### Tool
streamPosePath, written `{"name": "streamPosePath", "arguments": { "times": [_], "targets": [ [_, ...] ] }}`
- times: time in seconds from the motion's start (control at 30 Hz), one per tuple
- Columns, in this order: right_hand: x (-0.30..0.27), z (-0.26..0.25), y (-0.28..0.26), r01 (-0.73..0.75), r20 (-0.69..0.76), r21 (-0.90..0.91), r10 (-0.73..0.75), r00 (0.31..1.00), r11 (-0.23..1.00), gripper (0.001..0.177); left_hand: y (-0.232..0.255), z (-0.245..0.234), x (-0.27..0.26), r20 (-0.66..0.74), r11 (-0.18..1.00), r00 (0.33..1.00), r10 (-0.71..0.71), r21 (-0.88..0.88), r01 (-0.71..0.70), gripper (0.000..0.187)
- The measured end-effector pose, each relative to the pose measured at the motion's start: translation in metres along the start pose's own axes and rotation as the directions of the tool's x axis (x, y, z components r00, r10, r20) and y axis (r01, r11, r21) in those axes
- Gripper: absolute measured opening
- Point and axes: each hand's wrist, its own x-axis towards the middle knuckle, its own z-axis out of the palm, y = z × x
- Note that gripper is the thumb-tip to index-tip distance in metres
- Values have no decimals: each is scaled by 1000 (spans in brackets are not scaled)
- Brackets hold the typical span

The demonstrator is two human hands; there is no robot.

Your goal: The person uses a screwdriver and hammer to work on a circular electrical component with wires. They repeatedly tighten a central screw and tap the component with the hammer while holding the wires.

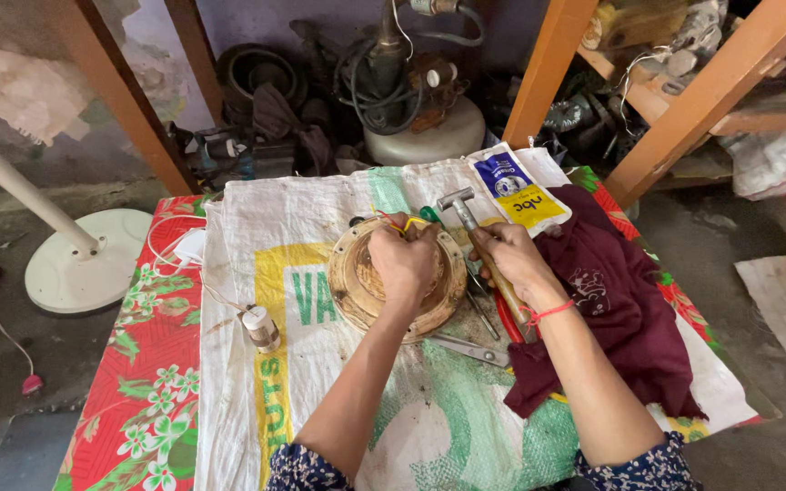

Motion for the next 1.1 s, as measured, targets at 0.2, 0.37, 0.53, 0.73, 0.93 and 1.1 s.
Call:
{"name": "streamPosePath", "arguments": {
  "times": [0.2,0.37,0.53,0.73,0.93,1.1],
  "targets": [
    [-15,-7,-20,41,-40,-18,-41,998,999,29,-18,-13,29,-35,873,991,-130,-478,98,40],
    [-63,-38,-39,455,-145,-327,-519,842,828,22,-15,-54,49,167,527,986,-2,-838,143,48],
    [-113,-46,-42,595,-73,-312,-644,762,740,26,-14,-67,45,228,427,973,30,-883,194,42],
    [-123,-26,-39,617,-218,-417,-733,645,667,24,-20,-69,45,214,372,976,27,-909,189,41],
    [-109,-27,-34,633,-81,-473,-746,661,613,25,-26,-76,45,196,407,980,38,-899,164,41],
    [-112,-23,-30,630,-210,-235,-672,710,740,23,-24,-78,43,215,393,976,18,-899,191,43]
  ]
}}
